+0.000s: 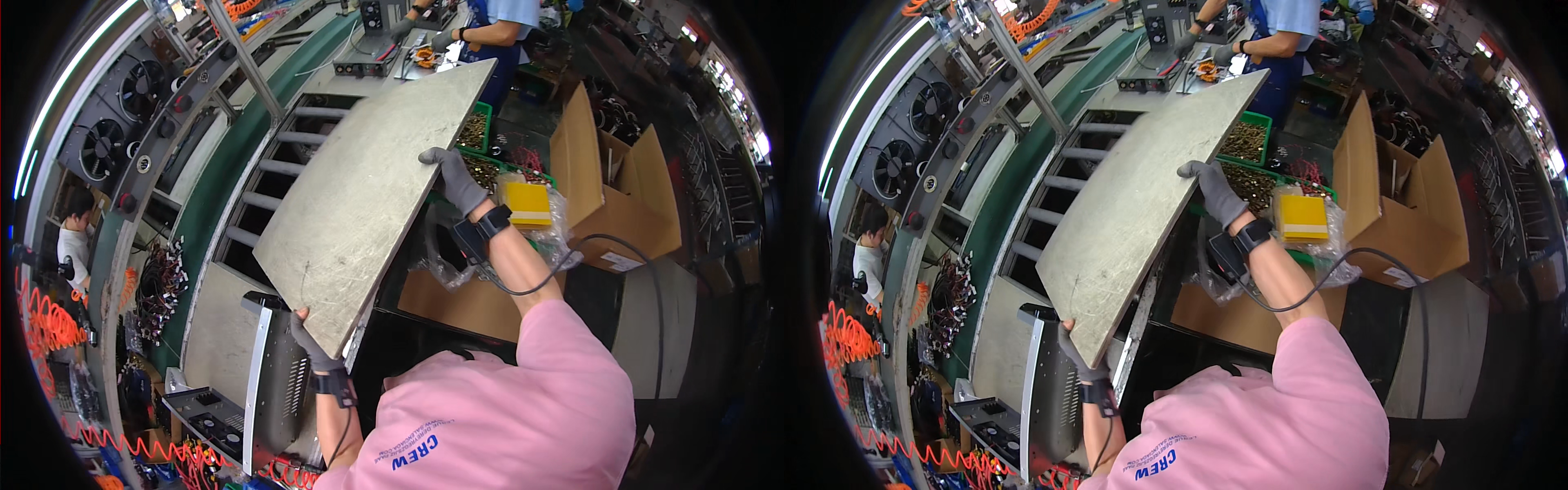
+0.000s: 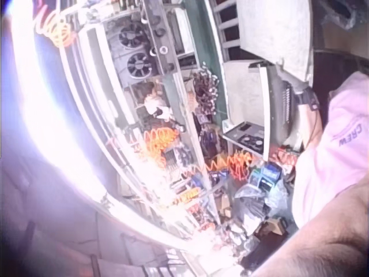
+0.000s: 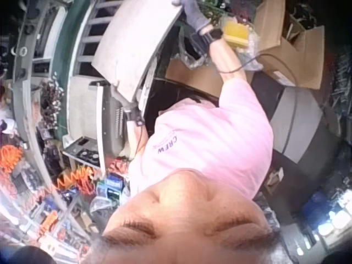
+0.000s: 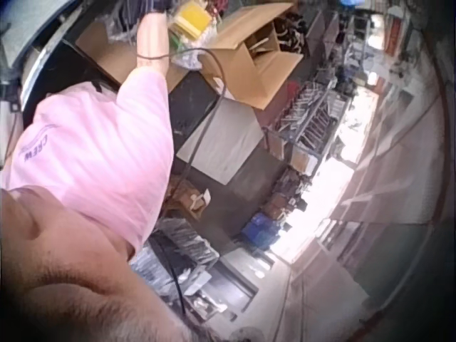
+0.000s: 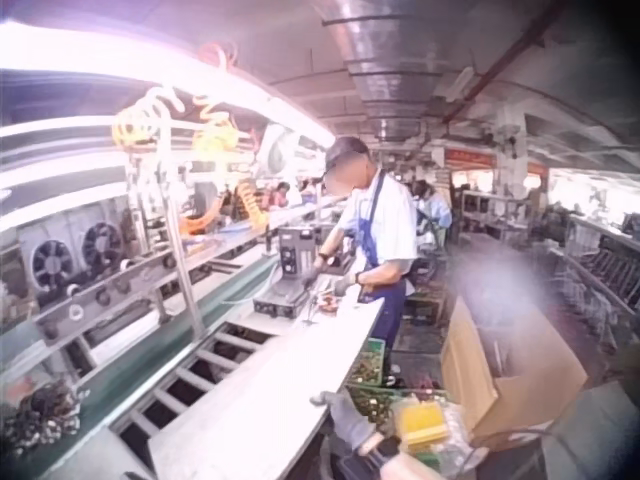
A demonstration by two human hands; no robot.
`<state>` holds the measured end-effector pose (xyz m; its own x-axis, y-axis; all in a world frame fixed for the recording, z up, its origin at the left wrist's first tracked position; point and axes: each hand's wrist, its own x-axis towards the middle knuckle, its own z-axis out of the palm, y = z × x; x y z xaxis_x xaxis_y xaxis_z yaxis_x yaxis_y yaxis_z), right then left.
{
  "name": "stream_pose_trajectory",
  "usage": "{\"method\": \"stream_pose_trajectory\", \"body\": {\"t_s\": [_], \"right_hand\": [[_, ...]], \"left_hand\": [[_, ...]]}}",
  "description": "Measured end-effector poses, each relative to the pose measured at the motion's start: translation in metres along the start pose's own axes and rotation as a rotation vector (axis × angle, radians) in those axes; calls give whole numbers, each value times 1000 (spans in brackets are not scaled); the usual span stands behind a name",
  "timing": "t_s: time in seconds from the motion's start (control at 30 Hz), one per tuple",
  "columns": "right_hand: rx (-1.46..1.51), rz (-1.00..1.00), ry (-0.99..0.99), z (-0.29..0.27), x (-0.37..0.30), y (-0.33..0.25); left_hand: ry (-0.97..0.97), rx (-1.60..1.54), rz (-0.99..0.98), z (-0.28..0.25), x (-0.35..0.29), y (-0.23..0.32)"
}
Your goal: Assemble internal components, fans, and wiring into a metal electronics chassis using power tools and hand tools.
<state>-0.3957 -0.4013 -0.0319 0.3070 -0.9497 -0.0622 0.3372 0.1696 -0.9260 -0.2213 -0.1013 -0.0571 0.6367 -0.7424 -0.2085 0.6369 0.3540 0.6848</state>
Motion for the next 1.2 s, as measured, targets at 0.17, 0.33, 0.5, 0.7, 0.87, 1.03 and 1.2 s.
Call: {"method": "stream_pose_trajectory", "body": {"t_s": [0.17, 0.33, 0.5, 0.7, 0.87, 1.03, 1.2], "right_hand": [[-119, 149, 11, 24, 15, 0], [-337, 299, -53, 50, 31, 33], [-237, 393, -37, 70, 47, 79], [-369, 377, -113, 61, 82, 113], [-441, 386, -181, 65, 93, 112], [-677, -24, -537, 37, 89, 133], [-441, 380, -529, 67, 58, 92]], "left_hand": [[143, 92, -177, 0, 24, 3], [-40, 385, -66, -18, 34, 3], [39, -54, -450, -36, 13, 0], [-109, 166, -524, -39, -18, 9], [-91, 241, -541, -36, -23, 2], [-120, 275, -522, -19, -16, -5], [-206, 395, -522, -9, -15, -5]]}}
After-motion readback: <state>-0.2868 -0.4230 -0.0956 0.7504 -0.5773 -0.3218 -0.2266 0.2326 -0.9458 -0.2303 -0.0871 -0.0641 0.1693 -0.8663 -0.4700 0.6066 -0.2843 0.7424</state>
